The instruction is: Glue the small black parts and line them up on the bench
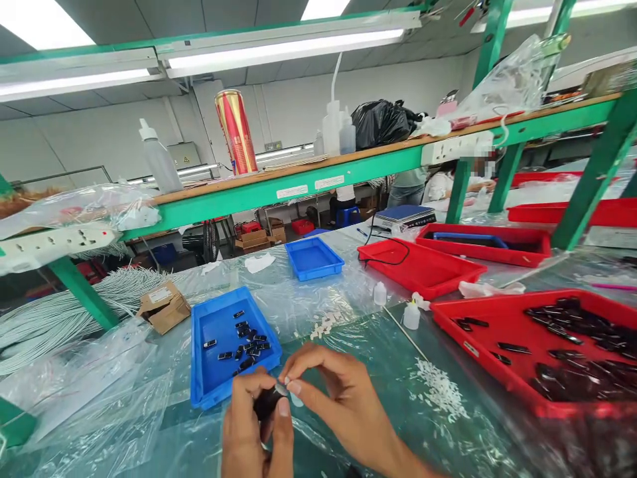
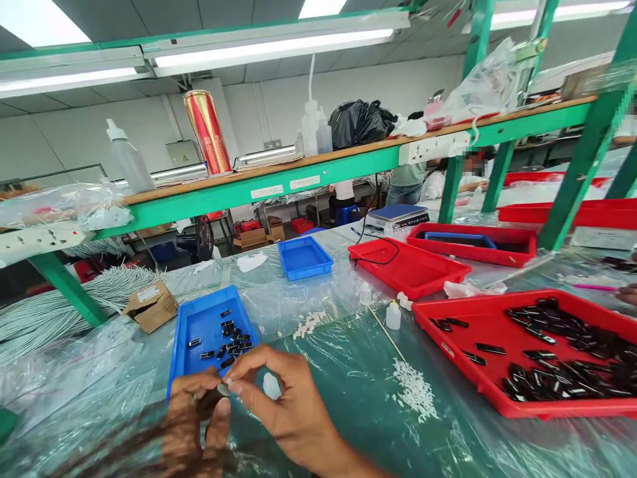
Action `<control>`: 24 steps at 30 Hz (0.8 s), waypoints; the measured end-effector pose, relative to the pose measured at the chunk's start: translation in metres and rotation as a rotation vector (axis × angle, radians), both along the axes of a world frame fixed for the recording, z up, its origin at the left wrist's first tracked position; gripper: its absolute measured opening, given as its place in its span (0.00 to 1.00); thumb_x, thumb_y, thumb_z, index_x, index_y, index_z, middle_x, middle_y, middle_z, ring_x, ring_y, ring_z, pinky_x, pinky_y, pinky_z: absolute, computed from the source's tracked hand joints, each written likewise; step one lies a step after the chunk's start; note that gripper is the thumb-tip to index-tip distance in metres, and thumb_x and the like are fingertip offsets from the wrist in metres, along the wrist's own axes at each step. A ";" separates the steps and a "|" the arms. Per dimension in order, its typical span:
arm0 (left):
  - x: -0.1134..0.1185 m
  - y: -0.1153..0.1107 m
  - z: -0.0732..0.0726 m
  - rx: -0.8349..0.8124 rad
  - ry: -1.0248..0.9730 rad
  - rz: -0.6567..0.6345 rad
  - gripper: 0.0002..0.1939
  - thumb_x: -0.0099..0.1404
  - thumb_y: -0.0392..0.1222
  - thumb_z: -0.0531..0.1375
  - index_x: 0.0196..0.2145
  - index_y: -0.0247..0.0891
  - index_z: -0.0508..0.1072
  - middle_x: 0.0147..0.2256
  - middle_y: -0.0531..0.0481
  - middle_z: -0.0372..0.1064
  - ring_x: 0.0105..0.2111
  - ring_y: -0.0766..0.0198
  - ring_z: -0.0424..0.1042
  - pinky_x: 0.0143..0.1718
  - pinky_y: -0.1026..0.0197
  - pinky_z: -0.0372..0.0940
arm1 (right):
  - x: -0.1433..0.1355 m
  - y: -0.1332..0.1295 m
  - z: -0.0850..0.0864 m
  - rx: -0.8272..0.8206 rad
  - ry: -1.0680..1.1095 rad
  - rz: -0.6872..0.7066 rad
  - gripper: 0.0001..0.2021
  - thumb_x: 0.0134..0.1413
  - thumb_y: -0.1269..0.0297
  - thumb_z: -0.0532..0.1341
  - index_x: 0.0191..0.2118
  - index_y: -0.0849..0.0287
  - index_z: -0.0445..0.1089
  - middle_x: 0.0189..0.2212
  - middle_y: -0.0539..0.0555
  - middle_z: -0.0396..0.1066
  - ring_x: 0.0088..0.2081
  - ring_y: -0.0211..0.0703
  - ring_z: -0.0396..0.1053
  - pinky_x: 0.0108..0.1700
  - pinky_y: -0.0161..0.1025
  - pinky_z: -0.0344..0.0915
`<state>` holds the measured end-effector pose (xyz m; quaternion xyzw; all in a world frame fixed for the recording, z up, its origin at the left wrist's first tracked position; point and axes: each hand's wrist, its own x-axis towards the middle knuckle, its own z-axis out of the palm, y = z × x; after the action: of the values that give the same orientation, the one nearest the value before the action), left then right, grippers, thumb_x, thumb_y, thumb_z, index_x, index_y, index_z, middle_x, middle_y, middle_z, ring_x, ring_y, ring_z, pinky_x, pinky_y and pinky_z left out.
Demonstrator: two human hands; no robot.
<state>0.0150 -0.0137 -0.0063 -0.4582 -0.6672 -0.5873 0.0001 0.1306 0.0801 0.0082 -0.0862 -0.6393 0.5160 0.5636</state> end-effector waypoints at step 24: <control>0.000 0.016 -0.034 0.208 0.063 -0.002 0.07 0.77 0.48 0.60 0.46 0.51 0.78 0.42 0.48 0.85 0.50 0.41 0.89 0.46 0.37 0.87 | -0.001 -0.021 -0.008 0.355 -0.066 -0.362 0.18 0.71 0.72 0.64 0.56 0.38 0.76 0.43 0.50 0.83 0.42 0.46 0.85 0.45 0.40 0.86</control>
<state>0.0149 0.0021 -0.0407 -0.4743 -0.6018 -0.6389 0.0682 0.1292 0.0587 0.0000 -0.1157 -0.7120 0.2834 0.6319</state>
